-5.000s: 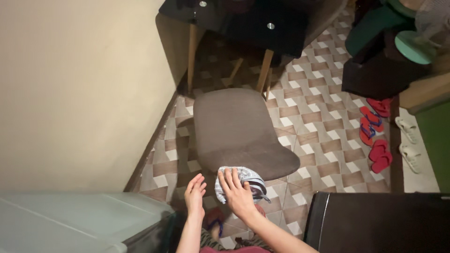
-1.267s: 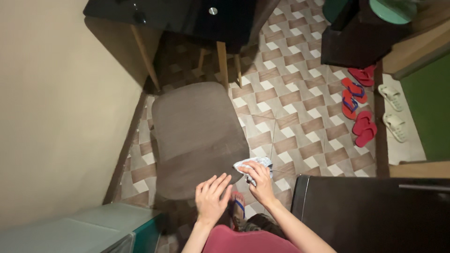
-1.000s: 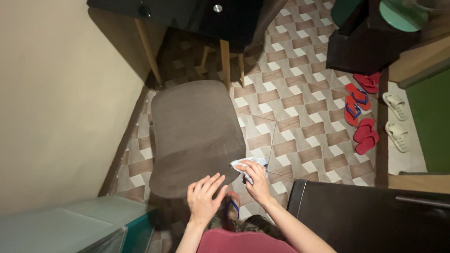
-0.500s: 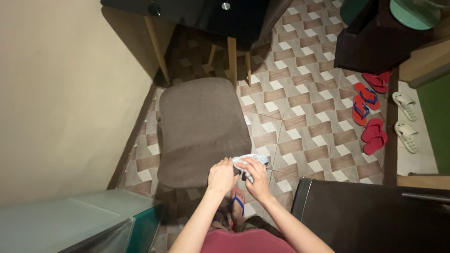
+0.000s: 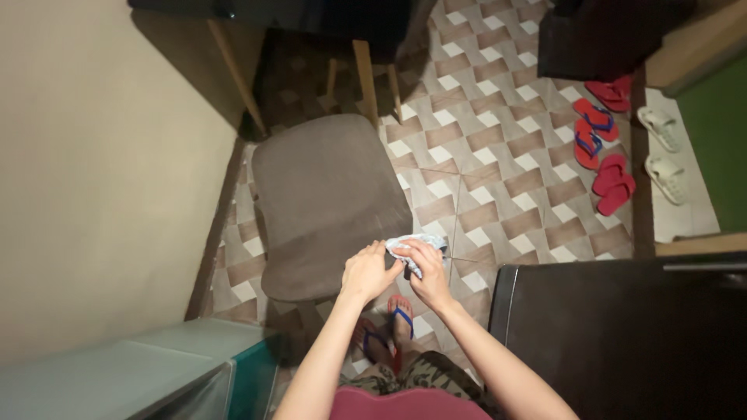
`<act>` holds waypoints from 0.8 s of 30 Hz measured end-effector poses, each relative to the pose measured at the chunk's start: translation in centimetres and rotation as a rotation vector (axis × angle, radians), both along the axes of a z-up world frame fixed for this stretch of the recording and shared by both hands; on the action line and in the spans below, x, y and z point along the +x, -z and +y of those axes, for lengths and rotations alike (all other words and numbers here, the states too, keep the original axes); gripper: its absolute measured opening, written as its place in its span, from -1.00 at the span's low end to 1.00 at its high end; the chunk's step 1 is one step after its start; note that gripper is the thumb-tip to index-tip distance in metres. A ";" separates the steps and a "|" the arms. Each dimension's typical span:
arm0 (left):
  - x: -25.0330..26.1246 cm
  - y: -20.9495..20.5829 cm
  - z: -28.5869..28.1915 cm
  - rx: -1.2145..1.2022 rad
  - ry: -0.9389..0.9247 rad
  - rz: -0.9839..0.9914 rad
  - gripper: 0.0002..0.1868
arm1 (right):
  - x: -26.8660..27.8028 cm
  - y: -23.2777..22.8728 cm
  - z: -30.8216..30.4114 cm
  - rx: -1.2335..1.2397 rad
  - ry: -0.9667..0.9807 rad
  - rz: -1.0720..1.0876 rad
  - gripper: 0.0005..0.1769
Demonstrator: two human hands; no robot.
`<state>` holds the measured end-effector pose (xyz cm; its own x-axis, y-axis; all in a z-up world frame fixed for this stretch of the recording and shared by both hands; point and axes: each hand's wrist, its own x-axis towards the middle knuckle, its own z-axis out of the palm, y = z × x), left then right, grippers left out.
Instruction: The person wipes the backrest and seat of two brown upholstered chairs using a light-colored cloth. They move from one chair to the next, cleaning the back and then the seat surfaces.
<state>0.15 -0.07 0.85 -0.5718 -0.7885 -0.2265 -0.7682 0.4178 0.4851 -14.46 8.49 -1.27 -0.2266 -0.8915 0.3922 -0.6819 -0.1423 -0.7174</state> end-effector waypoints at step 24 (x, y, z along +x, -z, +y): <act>-2.0 -3.3 1.1 -0.055 -0.232 -0.094 -0.22 | -4.7 2.5 -2.6 0.070 -0.243 -0.170 -0.39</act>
